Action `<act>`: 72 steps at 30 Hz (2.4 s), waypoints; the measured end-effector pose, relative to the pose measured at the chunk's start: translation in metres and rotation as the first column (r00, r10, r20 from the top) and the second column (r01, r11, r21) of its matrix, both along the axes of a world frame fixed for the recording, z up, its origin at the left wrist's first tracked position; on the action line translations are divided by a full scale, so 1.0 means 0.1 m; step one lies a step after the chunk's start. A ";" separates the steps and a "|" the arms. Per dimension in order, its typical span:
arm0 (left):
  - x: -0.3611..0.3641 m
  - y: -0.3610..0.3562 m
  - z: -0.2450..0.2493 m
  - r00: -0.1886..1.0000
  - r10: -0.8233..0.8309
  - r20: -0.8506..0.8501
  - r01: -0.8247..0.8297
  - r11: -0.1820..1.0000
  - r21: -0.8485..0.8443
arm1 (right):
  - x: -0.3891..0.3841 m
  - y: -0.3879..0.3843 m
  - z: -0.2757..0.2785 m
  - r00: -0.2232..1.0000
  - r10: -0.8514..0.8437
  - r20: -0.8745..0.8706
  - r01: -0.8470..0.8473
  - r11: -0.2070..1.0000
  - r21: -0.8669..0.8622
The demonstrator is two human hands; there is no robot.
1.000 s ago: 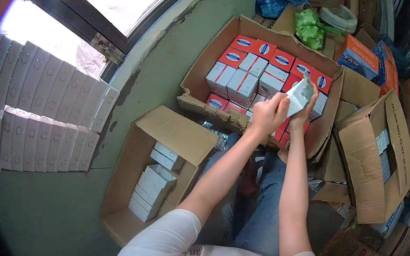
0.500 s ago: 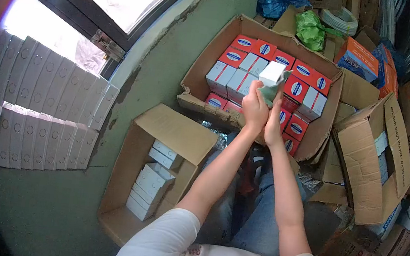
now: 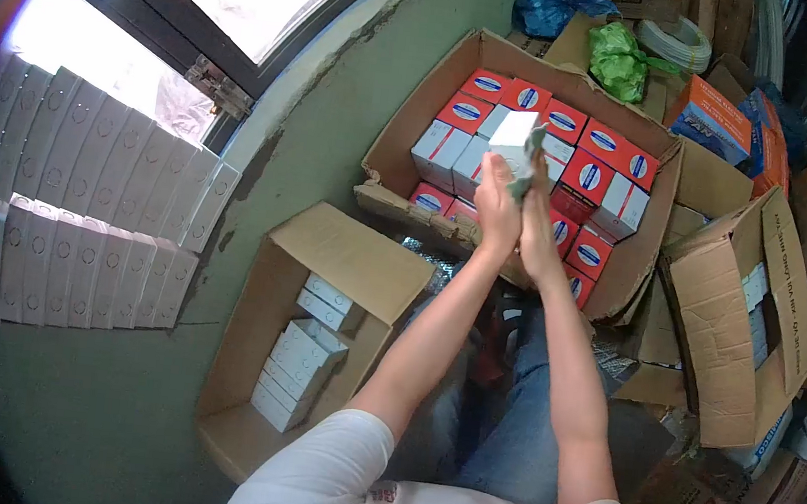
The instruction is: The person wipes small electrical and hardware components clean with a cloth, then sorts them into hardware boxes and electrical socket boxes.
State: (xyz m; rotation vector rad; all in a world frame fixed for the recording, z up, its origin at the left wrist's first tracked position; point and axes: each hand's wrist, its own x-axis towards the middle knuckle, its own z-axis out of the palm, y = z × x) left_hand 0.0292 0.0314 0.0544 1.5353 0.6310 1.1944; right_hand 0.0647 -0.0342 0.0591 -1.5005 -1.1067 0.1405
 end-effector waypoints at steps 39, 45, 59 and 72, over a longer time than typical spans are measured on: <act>-6.02 -2.10 0.00 0.681 -0.711 -0.172 -0.242 0.003 -0.970 | 0.46 -0.89 -0.83 -0.001 -0.109 -0.994 0.499 0.861 -0.095; -6.14 -2.13 0.00 0.699 -0.701 -0.142 -0.245 -0.048 -0.968 | 0.24 -1.05 -0.59 0.045 -0.199 -0.979 0.462 0.873 -0.156; -6.30 -2.21 0.04 0.703 -0.704 -0.101 -0.258 -0.120 -0.959 | 0.00 -0.95 -0.27 0.072 -0.214 -0.974 0.328 0.928 -0.180; -6.37 -2.26 0.16 0.642 -0.766 -0.045 -0.279 -0.179 -0.943 | 0.17 -0.94 -0.52 0.084 -0.117 -0.990 0.493 0.868 -0.061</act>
